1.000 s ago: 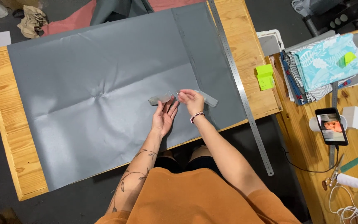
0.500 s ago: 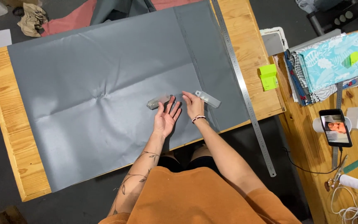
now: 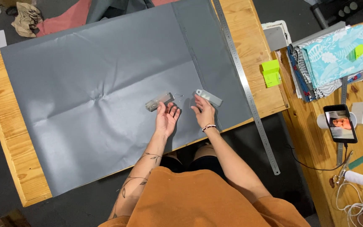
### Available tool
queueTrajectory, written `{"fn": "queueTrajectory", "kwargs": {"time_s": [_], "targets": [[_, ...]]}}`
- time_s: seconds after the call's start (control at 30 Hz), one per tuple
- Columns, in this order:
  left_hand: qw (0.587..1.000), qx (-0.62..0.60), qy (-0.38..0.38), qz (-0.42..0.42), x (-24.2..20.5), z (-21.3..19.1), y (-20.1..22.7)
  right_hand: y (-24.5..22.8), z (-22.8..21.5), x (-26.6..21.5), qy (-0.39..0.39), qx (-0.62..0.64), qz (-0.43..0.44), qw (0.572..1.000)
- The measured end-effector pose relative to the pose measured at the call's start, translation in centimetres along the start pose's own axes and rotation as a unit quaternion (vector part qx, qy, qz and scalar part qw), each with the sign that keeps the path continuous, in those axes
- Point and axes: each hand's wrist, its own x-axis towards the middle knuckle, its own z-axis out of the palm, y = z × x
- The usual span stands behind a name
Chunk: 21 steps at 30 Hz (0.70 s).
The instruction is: The person pins a large piece of gray fabric onto a wooden table using straight pins. They smooth the fabric and secure it at multiple points along the edges and center.
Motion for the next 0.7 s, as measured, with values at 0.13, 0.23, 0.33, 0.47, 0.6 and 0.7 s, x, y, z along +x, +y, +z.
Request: {"fn": "queueTrajectory", "kwargs": {"time_s": [0.13,0.23,0.33,0.47,0.6,0.7], "targets": [[1.000,0.017,0.019,0.017,0.0,0.4,-0.3,0.0,-0.8,-0.5,0.011,-0.047,-0.020,0.999],[0.998,0.032,0.033,0.035,-1.1,2.0,-0.2,1.8,-1.1,-0.1,0.025,-0.078,-0.008,0.997],[0.996,0.066,0.043,0.048,-2.5,3.9,0.2,2.4,-0.9,0.8,0.035,-0.109,-0.004,0.993],[0.991,0.115,0.035,0.059,-2.8,4.2,-0.2,2.7,-0.4,2.5,0.015,-0.192,0.031,0.981],[0.965,0.236,0.017,0.108,-1.5,2.2,-2.2,4.6,0.4,4.3,-0.051,-0.316,0.018,0.947],[0.880,0.441,-0.020,0.174,-0.7,0.9,-2.9,8.0,1.9,4.6,-0.056,-0.397,-0.049,0.915]]}}
